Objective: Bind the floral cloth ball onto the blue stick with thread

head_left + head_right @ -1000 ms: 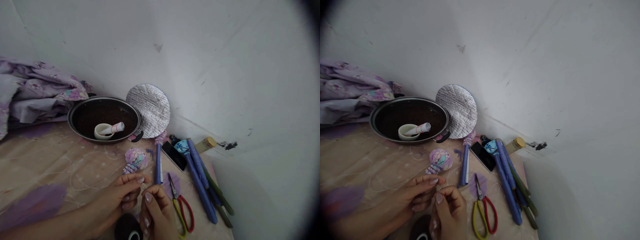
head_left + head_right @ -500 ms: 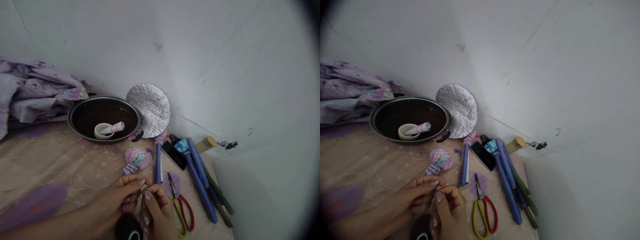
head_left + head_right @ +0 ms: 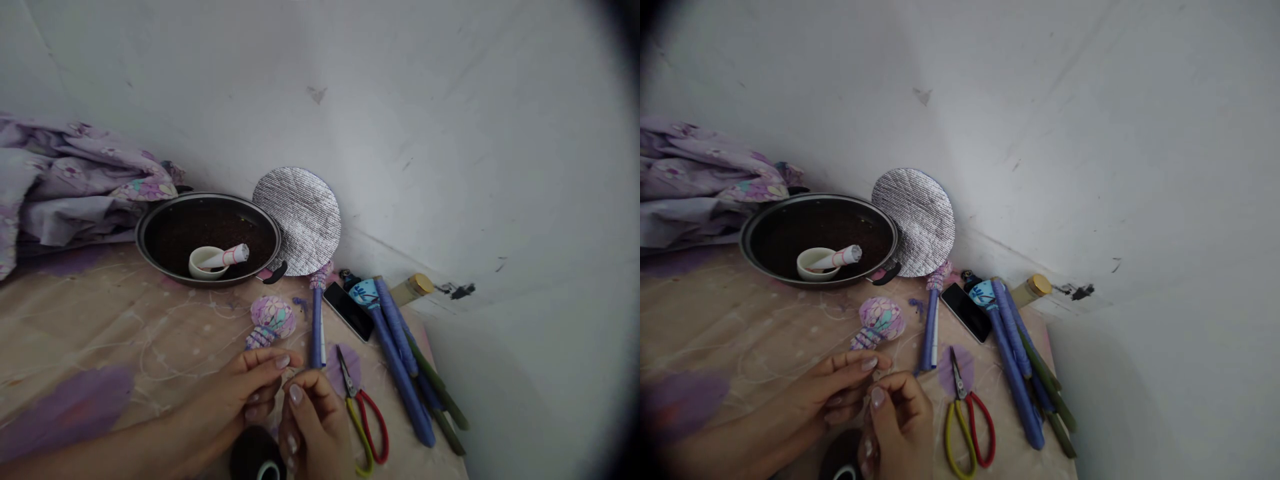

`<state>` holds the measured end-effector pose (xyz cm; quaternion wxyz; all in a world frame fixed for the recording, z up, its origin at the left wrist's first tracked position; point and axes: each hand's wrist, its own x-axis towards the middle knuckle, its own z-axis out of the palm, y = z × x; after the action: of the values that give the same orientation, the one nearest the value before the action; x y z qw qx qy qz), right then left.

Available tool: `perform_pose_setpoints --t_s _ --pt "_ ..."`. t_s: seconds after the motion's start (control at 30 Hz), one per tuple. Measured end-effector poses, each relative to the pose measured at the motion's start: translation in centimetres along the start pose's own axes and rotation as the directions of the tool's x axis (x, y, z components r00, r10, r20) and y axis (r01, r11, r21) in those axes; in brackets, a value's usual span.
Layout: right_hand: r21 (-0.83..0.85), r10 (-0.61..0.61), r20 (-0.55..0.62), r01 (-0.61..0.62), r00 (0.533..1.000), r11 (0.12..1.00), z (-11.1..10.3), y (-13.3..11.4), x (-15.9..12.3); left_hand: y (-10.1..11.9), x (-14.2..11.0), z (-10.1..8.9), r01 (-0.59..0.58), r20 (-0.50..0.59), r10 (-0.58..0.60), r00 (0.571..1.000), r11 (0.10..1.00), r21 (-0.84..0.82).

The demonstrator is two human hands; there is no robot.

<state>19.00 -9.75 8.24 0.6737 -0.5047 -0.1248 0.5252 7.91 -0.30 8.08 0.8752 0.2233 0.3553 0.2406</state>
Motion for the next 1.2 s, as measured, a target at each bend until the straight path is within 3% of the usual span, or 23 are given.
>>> perform_pose_setpoints --t_s 0.63,0.93,1.2 --pt "-0.073 -0.014 0.008 0.014 1.0 0.997 -0.4 0.1 0.4 0.8 -0.6 0.5 0.004 0.024 -0.005 1.0 0.999 0.034" --pt "-0.055 -0.022 -0.007 0.021 1.0 0.998 -0.2 0.0 0.2 -0.1 -0.1 -0.4 -0.006 0.053 0.005 0.999 1.0 0.024" --pt "-0.114 -0.032 0.008 0.032 0.999 0.993 -0.5 0.0 0.2 0.9 -0.8 0.7 0.034 -0.011 -0.033 0.999 0.995 0.095"
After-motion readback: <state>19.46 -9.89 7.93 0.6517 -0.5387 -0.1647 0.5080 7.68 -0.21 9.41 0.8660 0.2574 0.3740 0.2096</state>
